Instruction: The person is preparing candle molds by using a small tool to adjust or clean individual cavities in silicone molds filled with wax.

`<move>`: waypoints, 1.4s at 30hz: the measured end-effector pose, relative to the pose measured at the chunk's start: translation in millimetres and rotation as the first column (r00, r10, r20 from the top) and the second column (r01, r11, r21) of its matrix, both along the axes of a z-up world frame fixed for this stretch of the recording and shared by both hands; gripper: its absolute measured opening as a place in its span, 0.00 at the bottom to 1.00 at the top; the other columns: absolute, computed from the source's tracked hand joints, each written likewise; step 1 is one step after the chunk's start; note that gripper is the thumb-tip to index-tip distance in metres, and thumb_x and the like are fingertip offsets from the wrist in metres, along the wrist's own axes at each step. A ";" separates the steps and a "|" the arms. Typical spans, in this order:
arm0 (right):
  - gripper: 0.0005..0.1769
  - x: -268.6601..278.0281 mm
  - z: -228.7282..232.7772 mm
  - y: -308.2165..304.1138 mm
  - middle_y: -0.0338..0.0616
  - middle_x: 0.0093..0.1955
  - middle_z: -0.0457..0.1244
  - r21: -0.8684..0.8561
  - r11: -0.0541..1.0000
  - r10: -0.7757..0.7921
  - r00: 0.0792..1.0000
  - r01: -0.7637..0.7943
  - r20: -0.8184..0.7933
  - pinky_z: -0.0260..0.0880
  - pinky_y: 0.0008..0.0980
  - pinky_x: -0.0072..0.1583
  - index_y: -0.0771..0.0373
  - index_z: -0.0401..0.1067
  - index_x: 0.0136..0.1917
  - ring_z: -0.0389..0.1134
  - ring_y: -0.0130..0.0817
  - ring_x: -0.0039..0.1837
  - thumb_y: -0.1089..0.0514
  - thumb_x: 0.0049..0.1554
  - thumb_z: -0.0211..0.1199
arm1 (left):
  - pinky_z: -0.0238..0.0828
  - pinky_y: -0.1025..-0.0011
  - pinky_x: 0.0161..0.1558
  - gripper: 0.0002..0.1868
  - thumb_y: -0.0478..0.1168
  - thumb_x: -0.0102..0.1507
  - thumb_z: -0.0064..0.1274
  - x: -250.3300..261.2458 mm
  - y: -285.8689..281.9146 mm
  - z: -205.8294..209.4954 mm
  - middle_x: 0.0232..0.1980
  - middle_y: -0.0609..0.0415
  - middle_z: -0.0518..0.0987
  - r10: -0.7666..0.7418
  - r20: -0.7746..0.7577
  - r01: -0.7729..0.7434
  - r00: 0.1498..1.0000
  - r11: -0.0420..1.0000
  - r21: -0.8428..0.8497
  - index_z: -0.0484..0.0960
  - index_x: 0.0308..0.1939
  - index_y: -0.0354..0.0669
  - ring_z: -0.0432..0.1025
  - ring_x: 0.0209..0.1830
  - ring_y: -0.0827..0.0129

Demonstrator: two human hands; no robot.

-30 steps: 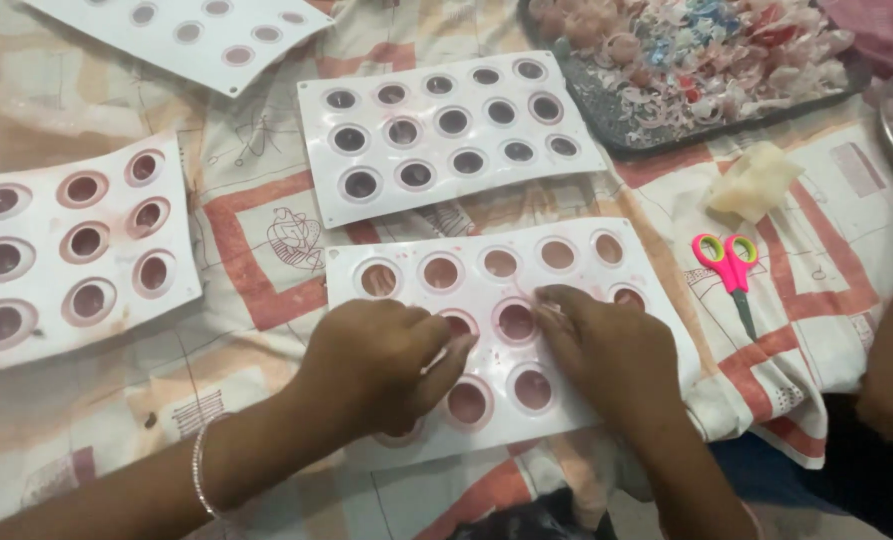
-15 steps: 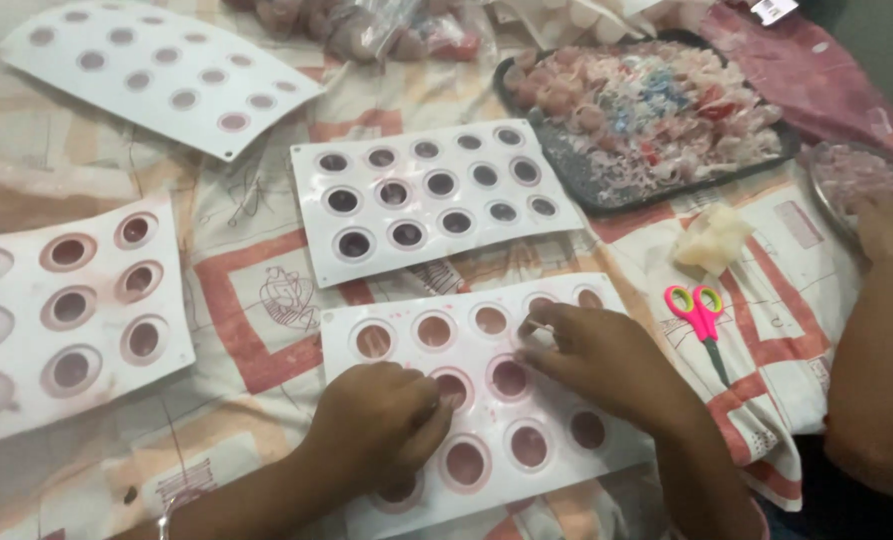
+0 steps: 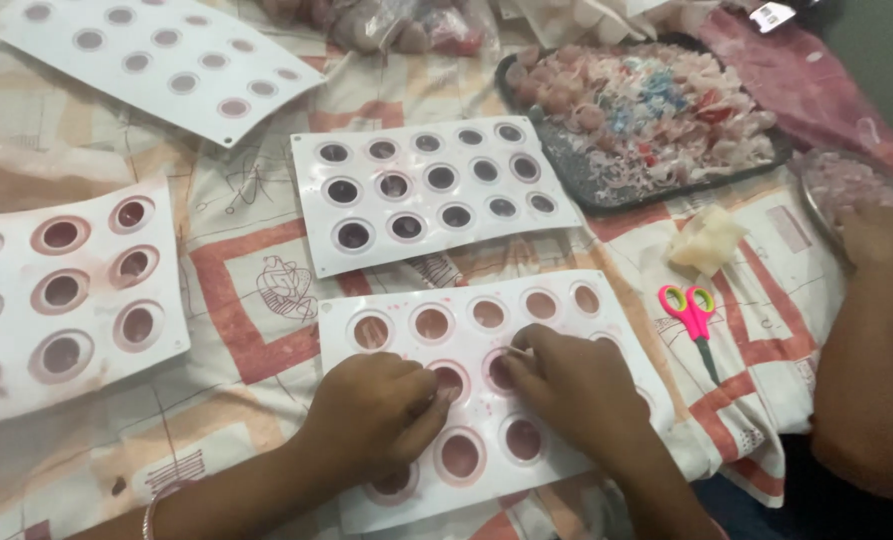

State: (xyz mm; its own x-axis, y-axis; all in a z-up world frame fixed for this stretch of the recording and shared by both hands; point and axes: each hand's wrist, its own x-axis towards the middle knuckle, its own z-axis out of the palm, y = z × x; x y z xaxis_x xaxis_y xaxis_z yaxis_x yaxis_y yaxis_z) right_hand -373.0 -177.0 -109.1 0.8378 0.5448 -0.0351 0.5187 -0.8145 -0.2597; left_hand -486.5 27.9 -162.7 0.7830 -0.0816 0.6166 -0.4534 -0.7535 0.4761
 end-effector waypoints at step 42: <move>0.11 -64.8 -24.8 5.4 0.42 0.42 0.64 0.806 0.553 -0.066 0.975 0.211 -0.211 0.60 0.24 0.42 0.71 0.80 0.56 0.60 0.23 0.42 0.67 0.61 0.65 | 0.63 0.56 0.25 0.11 0.42 0.59 0.61 -1.5 1.8 1.4 0.22 0.52 0.71 0.022 0.005 -0.022 1.000 0.999 0.035 0.77 0.25 0.45 0.69 0.22 0.55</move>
